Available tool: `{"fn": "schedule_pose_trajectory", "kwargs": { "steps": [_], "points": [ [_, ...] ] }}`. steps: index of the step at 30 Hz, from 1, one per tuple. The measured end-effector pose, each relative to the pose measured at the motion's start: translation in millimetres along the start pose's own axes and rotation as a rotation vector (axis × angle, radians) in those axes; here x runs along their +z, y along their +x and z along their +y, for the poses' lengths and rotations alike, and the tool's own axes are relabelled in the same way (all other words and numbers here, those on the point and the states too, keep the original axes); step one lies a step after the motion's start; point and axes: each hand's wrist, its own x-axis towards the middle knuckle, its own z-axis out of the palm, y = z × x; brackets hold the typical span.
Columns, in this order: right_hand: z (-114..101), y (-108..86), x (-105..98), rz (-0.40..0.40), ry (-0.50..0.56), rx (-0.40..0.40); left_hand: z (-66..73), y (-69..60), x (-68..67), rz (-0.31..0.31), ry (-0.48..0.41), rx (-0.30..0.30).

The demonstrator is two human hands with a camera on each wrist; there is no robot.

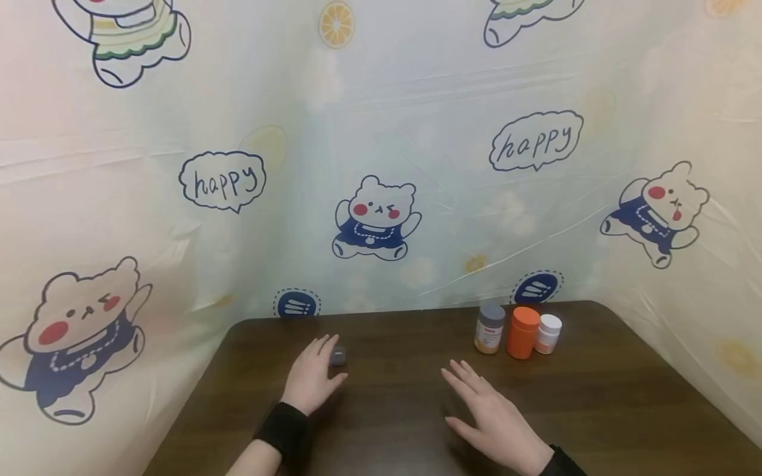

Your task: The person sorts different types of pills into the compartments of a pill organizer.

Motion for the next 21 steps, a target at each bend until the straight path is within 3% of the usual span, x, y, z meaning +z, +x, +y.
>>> {"fn": "schedule_pose_trajectory", "kwargs": {
  "steps": [6,11,17,21],
  "points": [
    [2,-5.9,1,-0.04,0.041,-0.014,-32.7,18.2,14.3,-0.099,-0.019,-0.038],
    [2,-7.3,0,-0.045,0.036,-0.026,-47.9,33.7,15.9,-0.204,-0.045,-0.081],
    [7,-9.0,0,-0.047,0.021,-0.021,-49.6,43.8,12.1,-0.29,-0.068,-0.089],
    [12,-8.4,-1,-0.024,0.035,-0.027,-37.9,46.8,15.6,-0.302,-0.138,-0.081]
  ]
}}
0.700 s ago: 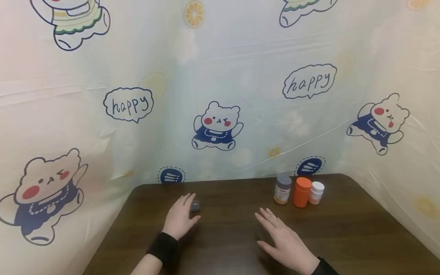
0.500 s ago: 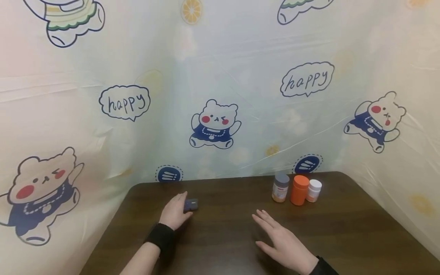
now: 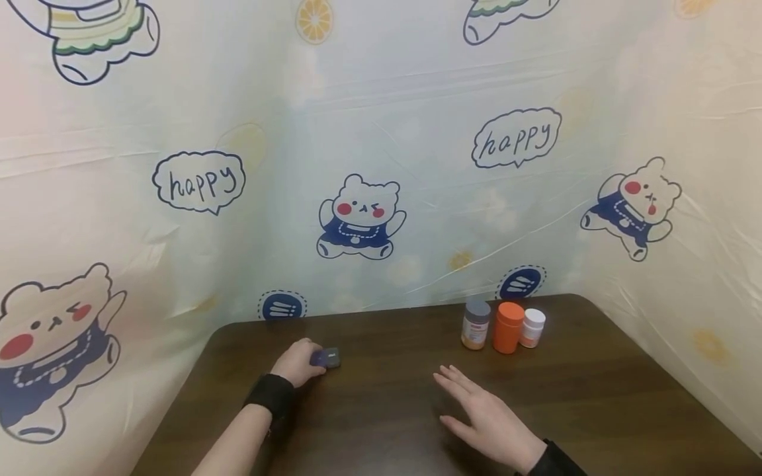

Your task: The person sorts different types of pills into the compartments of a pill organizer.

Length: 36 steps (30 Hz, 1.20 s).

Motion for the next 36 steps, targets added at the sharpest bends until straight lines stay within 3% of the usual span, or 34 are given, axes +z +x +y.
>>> {"fn": "schedule_pose_trajectory", "kwargs": {
  "steps": [4,9,15,20,23,29,36],
  "points": [
    [2,2.9,5,0.059,0.007,-0.083,23.4,-8.9,7.4,0.007,-0.085,0.084],
    [8,6.9,9,0.12,-0.006,-0.178,65.0,-24.5,20.1,-0.019,-0.132,0.223],
    [7,13.3,11,-0.004,-0.02,-0.155,102.9,-38.0,34.9,-0.077,-0.106,0.307],
    [3,17.1,15,-0.079,-0.078,-0.202,125.3,-44.4,41.6,-0.143,-0.138,0.332],
    [2,19.3,17,-0.084,-0.132,-0.262,134.8,-45.1,47.9,-0.167,-0.147,0.329],
    [1,22.5,22,-0.098,-0.251,-0.4,141.1,-43.0,60.3,-0.146,-0.096,0.335],
    [4,27.3,24,-0.161,-0.242,-0.387,140.6,-39.5,66.5,-0.117,-0.057,0.33]
  ]
}}
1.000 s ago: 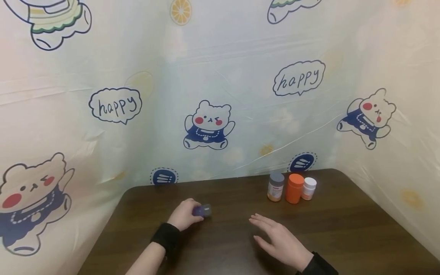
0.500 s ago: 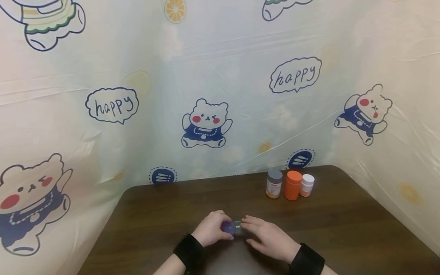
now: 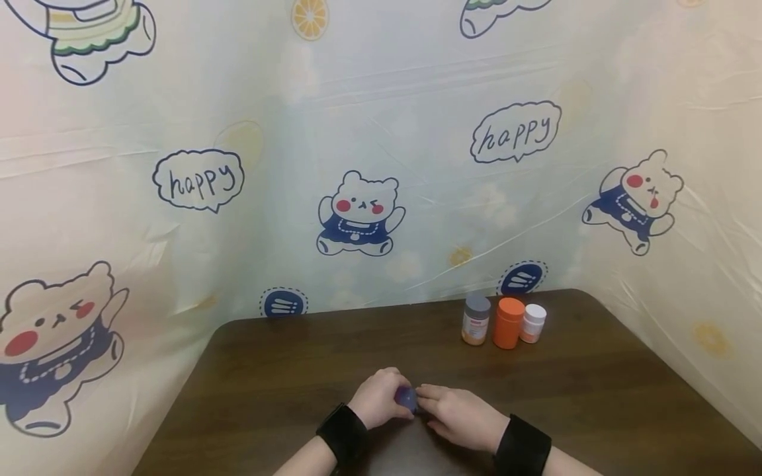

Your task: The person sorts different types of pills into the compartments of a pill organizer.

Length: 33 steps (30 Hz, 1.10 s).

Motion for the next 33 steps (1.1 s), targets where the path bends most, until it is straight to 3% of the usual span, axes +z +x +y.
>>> {"fn": "schedule_pose_trajectory", "kwargs": {
  "steps": [7,14,20,26,33],
  "points": [
    [7,11.5,0,-0.038,0.013,-0.001,2.5,0.2,0.7,0.007,0.042,-0.018],
    [18,21.9,0,0.056,-0.11,-0.157,8.1,4.9,-5.3,-0.016,0.039,-0.013],
    [29,24.5,9,0.213,-0.312,-0.387,10.2,8.2,-6.5,-0.013,-0.026,0.005],
    [34,22.3,18,0.335,-0.671,-0.619,12.4,10.9,-7.6,-0.002,-0.032,0.021],
    [36,22.3,23,0.384,-0.834,-0.725,15.2,10.3,-8.9,-0.007,-0.008,0.021]
  ]
}}
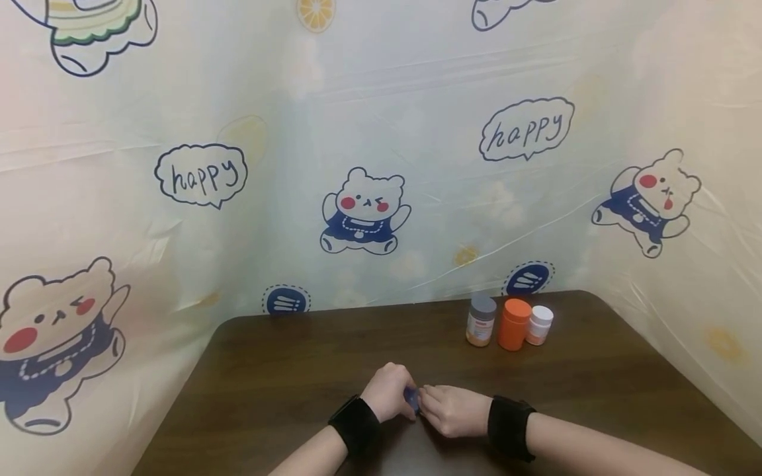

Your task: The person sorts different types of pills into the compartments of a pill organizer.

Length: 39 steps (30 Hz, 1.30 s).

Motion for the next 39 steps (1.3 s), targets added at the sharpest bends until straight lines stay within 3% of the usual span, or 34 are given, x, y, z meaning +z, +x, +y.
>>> {"fn": "schedule_pose_trajectory", "kwargs": {
  "steps": [6,10,13,16,22,27,31,34,39],
  "points": [
    [6,-0.9,6,0.055,-0.033,-0.084,3.2,-0.2,-0.7,0.012,0.052,-0.001],
    [10,-0.6,7,0.094,0.05,-0.043,3.2,1.3,-0.7,0.008,0.054,-0.012],
    [12,-1.9,5,0.095,0.202,0.049,3.7,0.9,-0.8,0.0,0.04,-0.025],
    [12,-4.6,3,0.081,0.409,0.191,3.7,-0.1,-1.2,-0.011,0.023,-0.03],
    [12,-6.7,1,0.021,0.811,0.547,1.8,0.2,-2.4,-0.011,0.027,-0.01],
    [20,-5.5,4,-0.038,1.183,0.91,-1.1,1.6,-3.0,-0.006,0.043,0.014],
    [29,-3.2,8,-0.079,1.475,1.216,-3.1,1.4,-3.2,-0.01,0.021,-0.007],
    [33,-1.1,11,-0.084,1.619,1.369,-4.0,0.7,-2.4,-0.003,0.016,-0.019],
    [32,3.2,14,-0.088,1.72,1.566,-5.0,-0.4,2.5,0.014,0.062,-0.011]
  ]
}}
